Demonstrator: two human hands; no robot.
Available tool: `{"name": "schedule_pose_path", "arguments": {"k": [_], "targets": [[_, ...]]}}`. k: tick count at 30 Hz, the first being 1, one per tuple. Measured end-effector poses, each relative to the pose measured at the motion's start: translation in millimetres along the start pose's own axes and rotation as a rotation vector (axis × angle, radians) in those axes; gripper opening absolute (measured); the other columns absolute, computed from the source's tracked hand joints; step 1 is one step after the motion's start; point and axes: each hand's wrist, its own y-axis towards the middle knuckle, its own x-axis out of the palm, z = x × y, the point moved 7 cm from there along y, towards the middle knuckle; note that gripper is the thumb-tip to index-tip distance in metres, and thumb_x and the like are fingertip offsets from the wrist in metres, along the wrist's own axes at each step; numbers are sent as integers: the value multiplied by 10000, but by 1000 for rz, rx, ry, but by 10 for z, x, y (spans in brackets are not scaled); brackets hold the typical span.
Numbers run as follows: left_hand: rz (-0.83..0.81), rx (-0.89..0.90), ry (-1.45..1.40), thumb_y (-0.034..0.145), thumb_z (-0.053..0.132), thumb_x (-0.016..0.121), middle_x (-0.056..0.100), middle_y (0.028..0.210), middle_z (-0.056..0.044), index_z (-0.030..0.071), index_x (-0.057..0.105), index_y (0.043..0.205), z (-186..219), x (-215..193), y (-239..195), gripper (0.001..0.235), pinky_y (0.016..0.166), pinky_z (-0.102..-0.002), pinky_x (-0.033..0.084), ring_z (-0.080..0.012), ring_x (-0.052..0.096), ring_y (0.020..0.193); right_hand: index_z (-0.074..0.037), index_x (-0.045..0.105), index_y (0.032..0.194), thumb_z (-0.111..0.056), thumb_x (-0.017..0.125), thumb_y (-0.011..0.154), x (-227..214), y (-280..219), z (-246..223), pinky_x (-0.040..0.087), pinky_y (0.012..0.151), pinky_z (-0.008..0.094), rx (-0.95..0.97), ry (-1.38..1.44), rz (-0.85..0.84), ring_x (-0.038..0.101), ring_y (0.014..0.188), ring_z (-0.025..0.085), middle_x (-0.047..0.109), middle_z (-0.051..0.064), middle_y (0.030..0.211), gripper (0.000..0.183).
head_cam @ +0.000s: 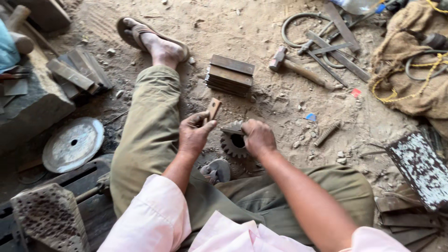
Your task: The person sits on the ground and repeatedly files the edges of small rectangular metal plates using a hand file. The person holds the plate against a gear-like object for stability while filing, then places the plate on a stack and picks up another.
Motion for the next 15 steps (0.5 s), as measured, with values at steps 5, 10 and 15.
{"name": "schedule_pose_path", "arguments": {"k": [5, 10, 15], "targets": [[-51, 182, 283, 766, 123, 886, 757, 1045, -76, 53, 780, 1086, 226, 120, -38, 344, 849, -281, 558, -137, 663, 910, -120, 711, 1040, -185, 706, 909, 90, -217, -124, 577, 806, 449, -228, 60, 100, 679, 915, 274, 665, 80, 982, 146], [-296, 289, 582, 753, 114, 849, 776, 1154, -1, 137, 813, 1015, 398, 563, -112, 265, 911, -351, 520, -239, 615, 972, -163, 757, 1116, -266, 833, 792, 90, -346, 277, 540, 883, 434, 119, 294, -225, 685, 974, 269, 710, 44, 1139, 348], [-599, 536, 804, 829, 186, 756, 744, 1129, 13, 176, 801, 1009, 369, 959, -343, 186, 947, -416, 486, -258, 595, 1088, -150, 707, 1248, -285, 919, 700, -267, -488, 707, 568, 964, 390, 439, 337, -140, 691, 1089, 259, 686, 91, 1208, 603]]}}
